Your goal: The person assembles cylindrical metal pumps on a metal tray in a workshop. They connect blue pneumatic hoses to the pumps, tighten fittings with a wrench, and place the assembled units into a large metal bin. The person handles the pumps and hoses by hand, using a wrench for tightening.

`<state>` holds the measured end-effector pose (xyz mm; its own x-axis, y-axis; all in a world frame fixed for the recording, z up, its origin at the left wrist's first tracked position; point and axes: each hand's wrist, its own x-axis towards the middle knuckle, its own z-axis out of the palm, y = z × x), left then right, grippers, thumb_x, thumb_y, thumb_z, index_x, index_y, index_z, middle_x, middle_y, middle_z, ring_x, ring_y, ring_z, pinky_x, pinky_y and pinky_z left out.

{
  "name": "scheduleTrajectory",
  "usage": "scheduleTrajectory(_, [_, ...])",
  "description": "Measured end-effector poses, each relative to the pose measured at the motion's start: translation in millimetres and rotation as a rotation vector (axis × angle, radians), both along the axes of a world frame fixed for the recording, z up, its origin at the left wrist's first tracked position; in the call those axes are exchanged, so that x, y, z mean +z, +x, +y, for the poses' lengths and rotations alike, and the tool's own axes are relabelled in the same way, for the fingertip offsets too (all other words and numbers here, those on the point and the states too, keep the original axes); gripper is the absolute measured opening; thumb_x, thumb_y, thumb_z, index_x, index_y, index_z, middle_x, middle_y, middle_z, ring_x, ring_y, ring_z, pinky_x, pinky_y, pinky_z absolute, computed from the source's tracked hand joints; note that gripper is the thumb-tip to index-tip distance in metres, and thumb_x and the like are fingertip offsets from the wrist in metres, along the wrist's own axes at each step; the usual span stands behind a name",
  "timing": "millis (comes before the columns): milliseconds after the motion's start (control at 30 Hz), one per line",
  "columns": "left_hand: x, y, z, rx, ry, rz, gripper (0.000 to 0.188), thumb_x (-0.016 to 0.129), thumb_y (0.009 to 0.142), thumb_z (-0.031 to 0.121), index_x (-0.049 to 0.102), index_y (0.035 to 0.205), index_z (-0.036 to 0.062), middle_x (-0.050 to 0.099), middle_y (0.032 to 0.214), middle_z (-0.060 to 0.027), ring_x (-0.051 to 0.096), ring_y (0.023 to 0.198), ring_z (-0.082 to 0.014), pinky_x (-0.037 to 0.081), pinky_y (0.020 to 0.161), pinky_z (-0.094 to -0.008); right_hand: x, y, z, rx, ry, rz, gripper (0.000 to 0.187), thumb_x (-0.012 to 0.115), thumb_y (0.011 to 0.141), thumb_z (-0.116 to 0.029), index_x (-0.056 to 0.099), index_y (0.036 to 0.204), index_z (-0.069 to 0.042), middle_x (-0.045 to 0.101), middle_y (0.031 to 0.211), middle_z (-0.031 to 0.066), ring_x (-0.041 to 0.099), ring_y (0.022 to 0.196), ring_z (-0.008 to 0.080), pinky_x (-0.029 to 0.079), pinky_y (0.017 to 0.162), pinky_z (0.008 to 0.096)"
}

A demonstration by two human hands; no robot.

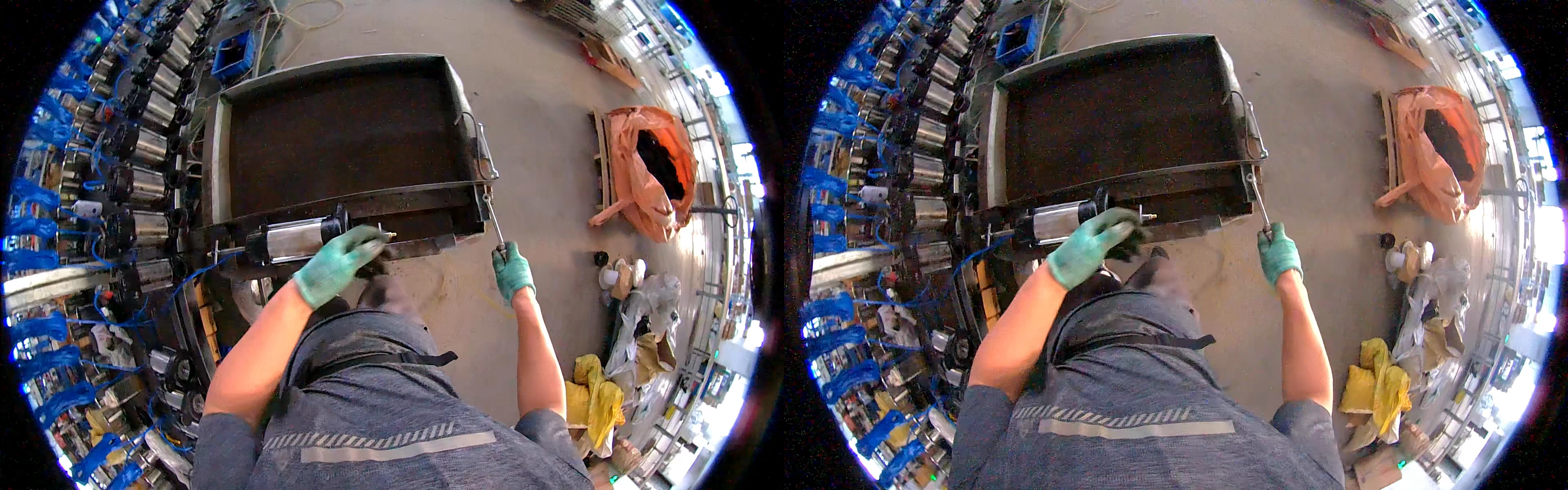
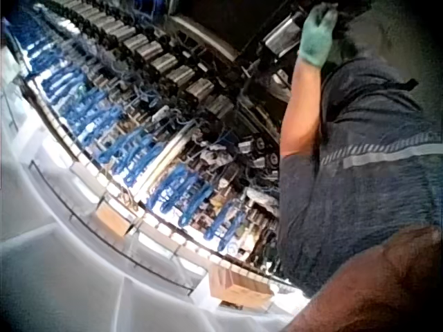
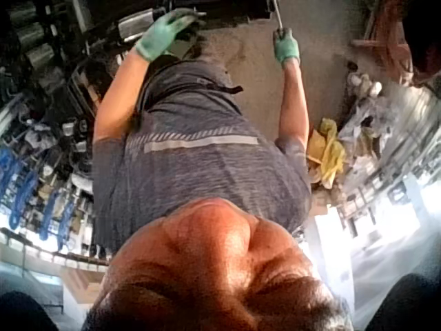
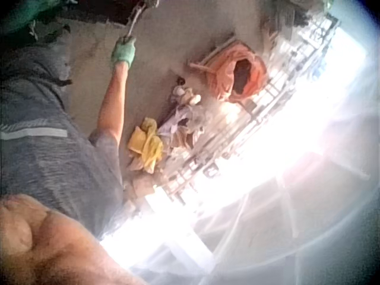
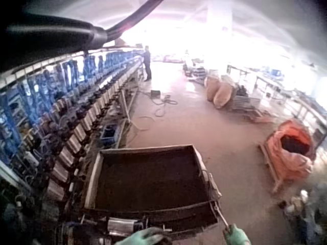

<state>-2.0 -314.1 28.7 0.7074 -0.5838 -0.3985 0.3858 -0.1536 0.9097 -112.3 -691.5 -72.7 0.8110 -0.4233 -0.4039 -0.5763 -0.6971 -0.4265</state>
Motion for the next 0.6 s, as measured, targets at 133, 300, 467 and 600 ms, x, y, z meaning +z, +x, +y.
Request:
scheduleTrajectory(133, [-15.7, -38.3, 84.6, 0.088, 0.153, 0.132, 0.024, 0.055, 0.104, 0.025, 0.065, 0.115, 0.0055, 0.068, 0.107, -0.0046, 0.066, 0.094, -0.013, 0.056, 0.071, -0.0283, -71.9, 26.1, -19.9, -0.039, 0.04, -0.081, 0.026, 0.06, 0.099, -0.03, 0.054, 0.111, -0.008, 0.067, 0.086, 0.0147, 0.058, 0.069, 0.0264, 0.05, 0.066, 0.0428])
scheduleTrajectory(300, [-18.3, -86.1, 169.2, 0.097, 0.633, -0.328, 0.02, 0.061, 0.098, 0.022, 0.066, 0.108, 0.0048, 0.07, 0.102, -0.0149, 0.067, 0.091, -0.0346, 0.052, 0.085, -0.0402, -24.7, 37.2, 35.1, -0.304, 0.237, 0.081, 0.035, 0.062, 0.097, -0.03, 0.057, 0.124, -0.009, 0.065, 0.093, 0.0119, 0.06, 0.077, 0.0227, 0.052, 0.074, 0.0418])
scheduleTrajectory(467, [-36.6, -82.5, 246.4, 0.44, 1.162, -0.459, 0.029, 0.066, 0.092, 0.019, 0.064, 0.118, 0.0052, 0.067, 0.118, -0.0193, 0.063, 0.109, -0.0377, 0.051, 0.092, -0.0434, -43.0, 48.7, 6.9, 0.057, -0.133, -0.276, 0.036, 0.069, 0.091, -0.023, 0.06, 0.119, -0.002, 0.058, 0.107, 0.0148, 0.06, 0.094, 0.0307, 0.05, 0.086, 0.0404])
scheduleTrajectory(600, [-46.2, -40.5, 293.3, 0.399, 1.503, -0.508, 0.04, 0.069, 0.086, 0.021, 0.062, 0.121, 0.0039, 0.065, 0.12, -0.0194, 0.06, 0.113, -0.0385, 0.046, 0.101, -0.0477, 45.4, 96.9, 128.9, 0.317, 0.355, -0.419, 0.033, 0.063, 0.094, -0.015, 0.057, 0.124, -0.002, 0.06, 0.122, 0.0174, 0.061, 0.104, 0.0343, 0.05, 0.094, 0.0382])
